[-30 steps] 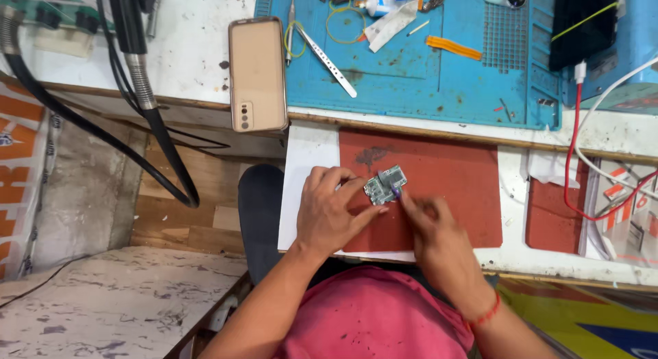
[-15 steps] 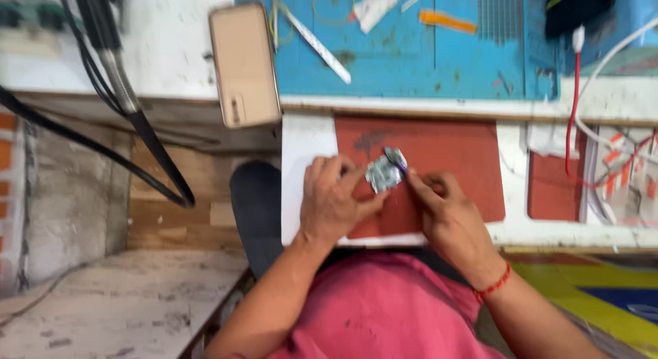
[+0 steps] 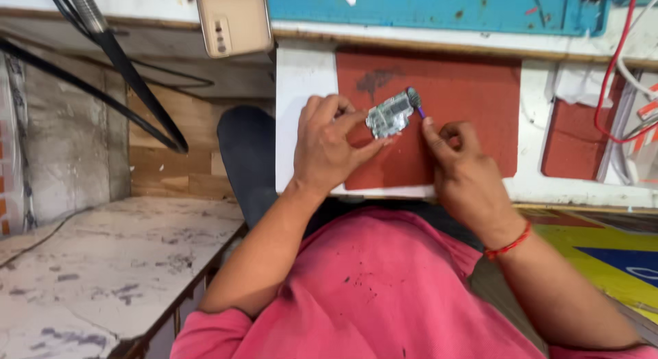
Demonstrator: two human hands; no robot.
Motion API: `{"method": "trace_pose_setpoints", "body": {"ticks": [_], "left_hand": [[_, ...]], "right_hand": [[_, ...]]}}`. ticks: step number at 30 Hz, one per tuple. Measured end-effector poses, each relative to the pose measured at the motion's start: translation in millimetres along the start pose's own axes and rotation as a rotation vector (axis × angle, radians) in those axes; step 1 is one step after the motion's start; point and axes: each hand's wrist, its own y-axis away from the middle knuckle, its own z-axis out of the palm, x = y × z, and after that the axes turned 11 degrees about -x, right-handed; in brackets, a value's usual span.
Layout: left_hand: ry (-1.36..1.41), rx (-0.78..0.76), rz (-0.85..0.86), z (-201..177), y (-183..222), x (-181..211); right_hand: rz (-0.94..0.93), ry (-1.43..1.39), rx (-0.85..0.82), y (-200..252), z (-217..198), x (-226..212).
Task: The person uses a hot air gun to heat a small circuit board placed on a red mat. They then use a purple plastic tool to scrape and clean the surface of the board, removing residue or old solder. The person works on a single component throughout the clip.
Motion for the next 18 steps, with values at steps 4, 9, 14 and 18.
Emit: {"method": "trace_pose_setpoints", "body": {"ticks": [4,9,14,18], "left_hand": [[0.0,-0.003,0.005,0.4,0.9,2.7],[-0.062,-0.007,0.026,4.6,4.1,-3.7],[-0.024,-0.019,-0.042,-1.1,-0.3,7.3],[-0.004,0.008,-0.047,0.8,-1.5,5.6]], "right_hand": [[-0.067,-0.126,0.097,3.0,-10.2,7.3],[-0.027,-0.083,0.021,4.3,10.8,-15.6],[-0.075,-0.145,-0.049,-8.0,-1.7,-30.2],[0.116,-0.064,-0.088,-11.5,-6.1,-22.5]]}}
